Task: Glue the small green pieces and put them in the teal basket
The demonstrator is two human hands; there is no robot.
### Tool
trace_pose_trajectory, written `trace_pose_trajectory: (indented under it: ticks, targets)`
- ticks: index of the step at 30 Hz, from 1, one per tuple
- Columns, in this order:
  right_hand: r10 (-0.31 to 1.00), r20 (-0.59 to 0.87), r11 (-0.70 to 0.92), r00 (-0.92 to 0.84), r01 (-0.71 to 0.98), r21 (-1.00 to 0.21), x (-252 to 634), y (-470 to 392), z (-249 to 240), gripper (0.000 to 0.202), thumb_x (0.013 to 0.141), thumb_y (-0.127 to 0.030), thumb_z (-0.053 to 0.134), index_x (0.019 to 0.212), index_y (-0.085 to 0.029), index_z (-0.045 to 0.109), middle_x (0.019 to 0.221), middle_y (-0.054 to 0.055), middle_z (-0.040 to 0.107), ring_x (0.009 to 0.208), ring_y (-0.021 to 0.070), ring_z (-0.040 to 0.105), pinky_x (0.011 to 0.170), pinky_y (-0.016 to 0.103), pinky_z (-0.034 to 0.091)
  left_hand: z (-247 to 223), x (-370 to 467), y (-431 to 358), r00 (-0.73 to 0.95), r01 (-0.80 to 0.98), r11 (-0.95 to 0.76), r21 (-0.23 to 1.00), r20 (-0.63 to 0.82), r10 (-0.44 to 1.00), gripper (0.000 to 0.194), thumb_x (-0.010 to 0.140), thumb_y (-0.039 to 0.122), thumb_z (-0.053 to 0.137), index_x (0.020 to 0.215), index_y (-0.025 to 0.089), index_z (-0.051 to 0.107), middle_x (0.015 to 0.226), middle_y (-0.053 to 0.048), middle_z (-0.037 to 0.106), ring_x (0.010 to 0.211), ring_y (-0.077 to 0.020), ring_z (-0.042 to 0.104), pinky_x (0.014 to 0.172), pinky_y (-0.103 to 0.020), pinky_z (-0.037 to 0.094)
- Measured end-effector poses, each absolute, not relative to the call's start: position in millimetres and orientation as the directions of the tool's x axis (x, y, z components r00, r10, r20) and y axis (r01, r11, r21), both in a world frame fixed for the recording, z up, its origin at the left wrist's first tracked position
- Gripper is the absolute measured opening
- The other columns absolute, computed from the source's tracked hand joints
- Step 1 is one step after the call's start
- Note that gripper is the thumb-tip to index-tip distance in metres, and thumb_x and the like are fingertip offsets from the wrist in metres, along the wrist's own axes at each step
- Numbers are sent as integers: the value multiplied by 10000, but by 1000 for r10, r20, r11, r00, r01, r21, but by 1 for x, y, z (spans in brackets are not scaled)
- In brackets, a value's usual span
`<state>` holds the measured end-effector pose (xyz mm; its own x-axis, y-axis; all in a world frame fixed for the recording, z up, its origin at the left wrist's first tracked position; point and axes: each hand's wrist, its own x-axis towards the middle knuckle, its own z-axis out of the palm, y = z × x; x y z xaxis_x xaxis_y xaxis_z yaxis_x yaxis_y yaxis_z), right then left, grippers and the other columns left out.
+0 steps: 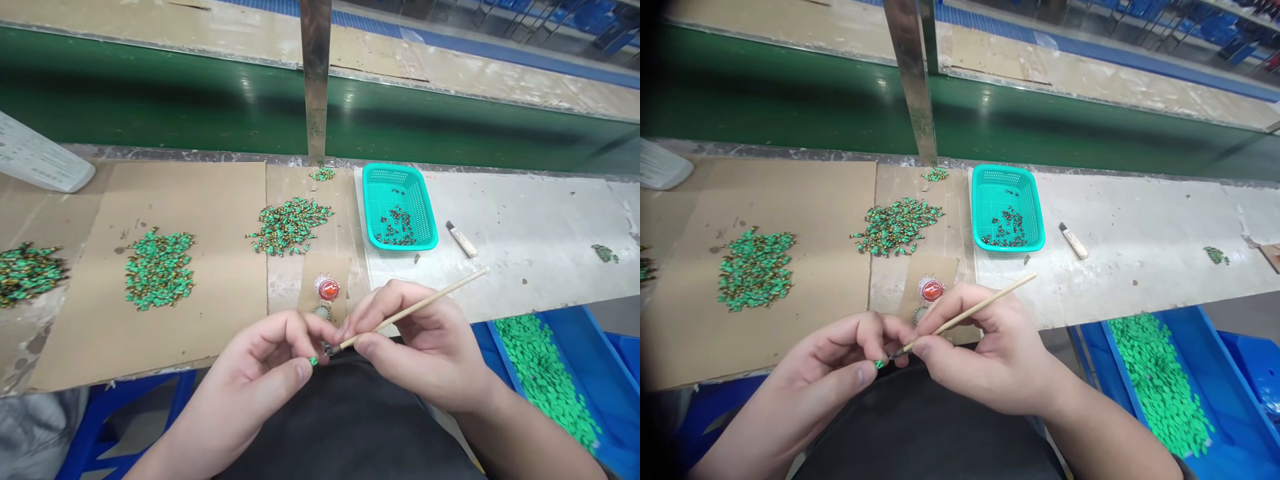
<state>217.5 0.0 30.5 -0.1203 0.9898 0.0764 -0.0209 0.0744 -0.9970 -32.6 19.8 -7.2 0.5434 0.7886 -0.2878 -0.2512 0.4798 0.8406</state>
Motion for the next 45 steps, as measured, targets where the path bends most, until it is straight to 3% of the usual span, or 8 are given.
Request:
trace_pose_trajectory:
  ticks: [18,30,35,45]
  targets:
    - [990,86,83,-113,-30,-996,217,0,29,145,980,-101,871,987,-242,835,965,54,920,850,221,880,800,346,699,-7,-33,22,541,-233,487,842,-304,784,220,1002,433,1012,888,284,895,1109,-35,925,964,-190,810,922,-229,644]
    - [967,132,142,-217,30,-989,221,0,35,139,1039,-139,891,1029,-246,803,1002,66,909,907,241,895,808,356,719,-4,-31,22,530,-221,503,835,-331,781,227,987,413,1021,869,269,891,1135,-79,947,1100,-279,880,951,-308,683]
    - [949,162,182,-271,50,-982,222,1,36,134,1062,-151,869,1051,-258,789,1031,67,907,927,240,890,811,361,723,-3,-30,24,542,-174,512,841,-352,763,305,967,476,1033,829,256,874,1157,-116,960,1115,-329,894,937,-348,687]
    - [966,156,160,-205,3,-987,222,-2,32,176,1040,-106,872,1039,-251,772,996,64,903,882,237,889,784,355,719,-6,-33,21,546,-186,505,843,-339,766,265,985,457,1023,858,273,880,1056,-46,917,955,-207,813,878,-247,640]
